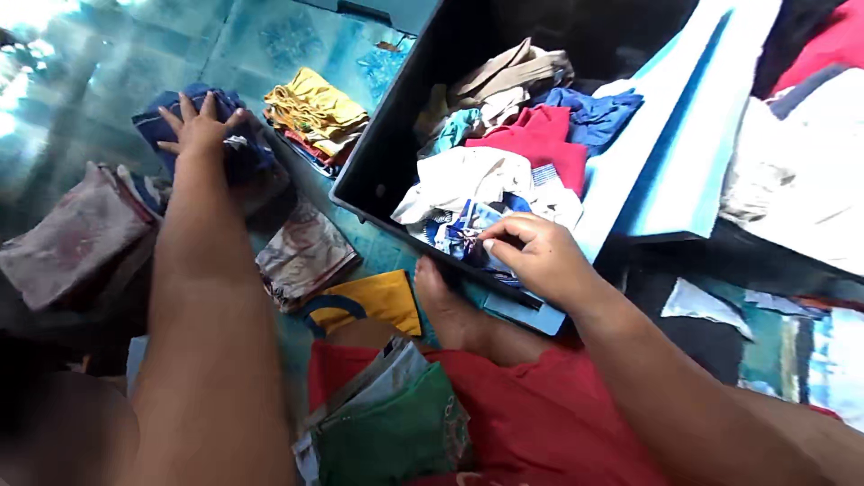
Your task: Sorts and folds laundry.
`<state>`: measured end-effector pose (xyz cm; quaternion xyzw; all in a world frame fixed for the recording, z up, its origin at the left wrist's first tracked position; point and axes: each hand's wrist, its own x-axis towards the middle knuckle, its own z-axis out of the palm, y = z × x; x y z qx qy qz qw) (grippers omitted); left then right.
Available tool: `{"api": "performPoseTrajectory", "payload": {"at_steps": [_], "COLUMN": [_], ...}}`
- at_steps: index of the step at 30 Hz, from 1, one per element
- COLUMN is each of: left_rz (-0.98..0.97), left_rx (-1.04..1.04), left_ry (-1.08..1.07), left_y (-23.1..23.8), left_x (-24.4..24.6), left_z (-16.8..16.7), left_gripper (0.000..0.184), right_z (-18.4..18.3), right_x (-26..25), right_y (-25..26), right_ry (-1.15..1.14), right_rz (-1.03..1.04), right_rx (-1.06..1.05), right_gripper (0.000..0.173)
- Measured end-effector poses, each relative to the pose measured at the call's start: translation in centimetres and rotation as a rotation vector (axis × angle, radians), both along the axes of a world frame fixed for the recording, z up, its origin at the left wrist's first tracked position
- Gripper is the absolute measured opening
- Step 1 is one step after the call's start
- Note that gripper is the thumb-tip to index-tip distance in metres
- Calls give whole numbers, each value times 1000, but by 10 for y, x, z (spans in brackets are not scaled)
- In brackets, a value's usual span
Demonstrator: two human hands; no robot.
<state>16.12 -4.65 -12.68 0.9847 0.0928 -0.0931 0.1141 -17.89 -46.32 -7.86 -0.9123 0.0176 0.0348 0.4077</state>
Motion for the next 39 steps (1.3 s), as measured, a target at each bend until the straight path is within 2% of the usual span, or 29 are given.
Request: {"api": "performPoseTrajectory", "payload": {"at_steps": [2,5,7,9,11,13,16,18,20,22,25,29,32,34,35,37,39], "left_rz": [-35,-97,-150,-284,-485,-679,-818,-819,-840,-910,-976,-945,-847,-695,-653,-672,-724], "left_rx": [-65,-133,-233,-404,-524,-519,-454,-427,-363,-258,-187,-152,-404,-652,-701,-617,-396], "left_ry": [-34,-235,-360,-412,-306,-119,30,62,84,-36,-28,44,66,-49,-121,-172,-55], "left_y": [9,-1,-29,-70,-123,-182,-251,-274,-282,-281,-281,-283,-276,-271,-272,-275,-280], "left_x": [-9,-43,-78,-123,-181,-236,-294,-314,-325,-331,-329,-324,-317,-310,-307,-300,-297], "left_z": [14,57,88,110,128,131,111,90,59,35,35,37,44,43,40,32,33], "left_gripper": [76,78,85,87,73,59,63,59,55,49,49,55,34,19,16,40,51], "right_z": [10,36,50,53,38,21,2,4,7,9,17,6,5,4,4,5,8], "right_x": [13,47,80,116,146,155,137,112,86,59,35,45,44,40,37,35,38], "right_y": [-13,-54,-80,-102,-116,-115,-73,-39,-17,0,10,11,16,15,14,17,24], "right_ry": [62,5,-41,25,199,387,518,457,392,433,591,587,637,651,656,707,781], "right_rz": [-144,-311,-415,-439,-352,-186,121,188,292,426,466,440,366,280,237,200,255], "right_rx": [101,99,61,-10,-127,-261,-508,-582,-580,-569,-575,-563,-540,-491,-474,-548,-694], "right_gripper": [19,28,32,32,32,38,52,48,36,30,36,35,34,30,30,33,36]}}
